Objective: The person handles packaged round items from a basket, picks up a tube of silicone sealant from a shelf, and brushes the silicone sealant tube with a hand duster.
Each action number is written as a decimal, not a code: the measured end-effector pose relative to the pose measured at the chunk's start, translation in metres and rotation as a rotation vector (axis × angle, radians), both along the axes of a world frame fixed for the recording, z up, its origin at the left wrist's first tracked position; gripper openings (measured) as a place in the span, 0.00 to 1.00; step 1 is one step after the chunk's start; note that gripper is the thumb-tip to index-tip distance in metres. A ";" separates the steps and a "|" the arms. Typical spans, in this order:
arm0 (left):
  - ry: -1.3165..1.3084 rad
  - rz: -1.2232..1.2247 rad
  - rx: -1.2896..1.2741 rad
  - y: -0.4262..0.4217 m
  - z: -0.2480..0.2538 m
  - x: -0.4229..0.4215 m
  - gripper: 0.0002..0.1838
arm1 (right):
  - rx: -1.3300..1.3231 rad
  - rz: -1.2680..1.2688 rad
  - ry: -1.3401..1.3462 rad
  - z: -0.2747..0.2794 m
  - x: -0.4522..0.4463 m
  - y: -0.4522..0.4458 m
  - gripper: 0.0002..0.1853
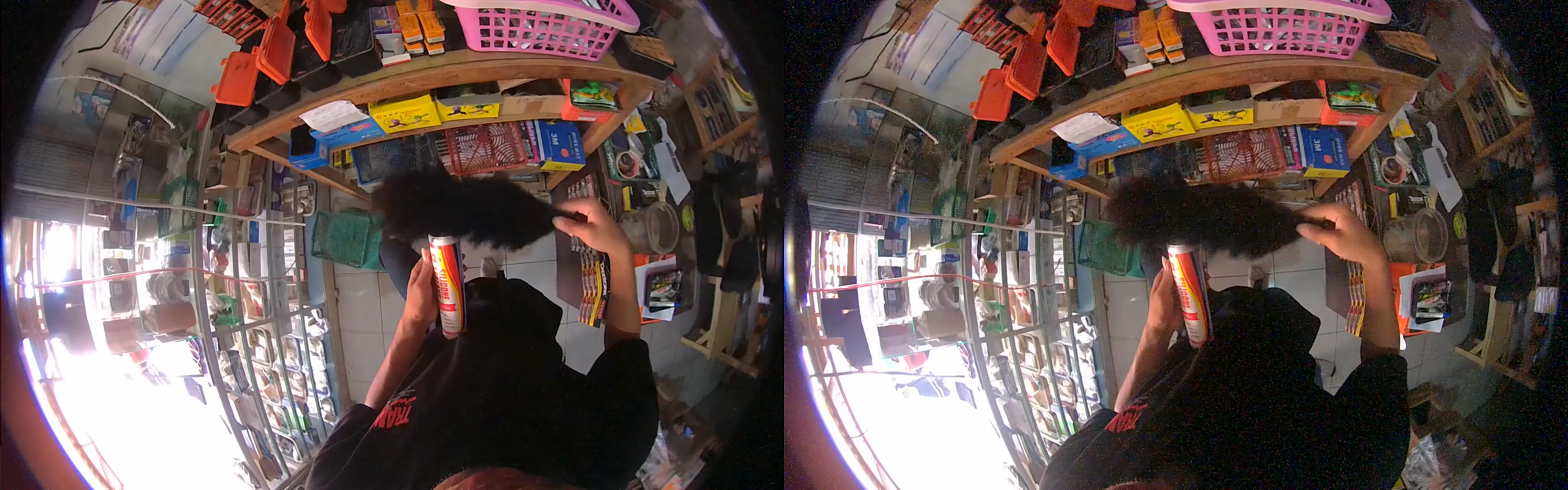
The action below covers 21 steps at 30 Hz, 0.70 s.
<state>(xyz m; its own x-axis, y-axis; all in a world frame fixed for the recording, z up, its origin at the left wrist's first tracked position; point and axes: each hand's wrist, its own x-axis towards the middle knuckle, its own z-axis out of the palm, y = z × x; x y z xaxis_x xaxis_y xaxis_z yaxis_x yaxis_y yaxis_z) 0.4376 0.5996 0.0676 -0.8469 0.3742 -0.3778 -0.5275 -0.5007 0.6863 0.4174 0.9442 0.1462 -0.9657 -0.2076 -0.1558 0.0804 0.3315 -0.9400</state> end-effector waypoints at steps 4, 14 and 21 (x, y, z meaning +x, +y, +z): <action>0.012 0.002 0.026 0.006 0.009 -0.001 0.24 | -0.051 -0.011 -0.216 0.006 -0.001 0.002 0.13; 0.212 -0.087 -0.110 0.008 0.017 -0.001 0.32 | -0.036 -0.034 -0.111 -0.006 -0.012 -0.015 0.11; 0.188 -0.143 -0.128 0.003 0.015 -0.008 0.28 | -0.025 -0.001 -0.058 0.003 -0.014 -0.019 0.11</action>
<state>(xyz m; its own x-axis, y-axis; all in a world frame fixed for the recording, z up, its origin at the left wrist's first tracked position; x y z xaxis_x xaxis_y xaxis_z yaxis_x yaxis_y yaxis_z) 0.4300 0.6022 0.0823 -0.8484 0.4546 -0.2711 -0.4440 -0.3325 0.8320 0.4037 0.9249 0.1497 -0.9554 -0.2112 -0.2063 0.1352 0.3081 -0.9417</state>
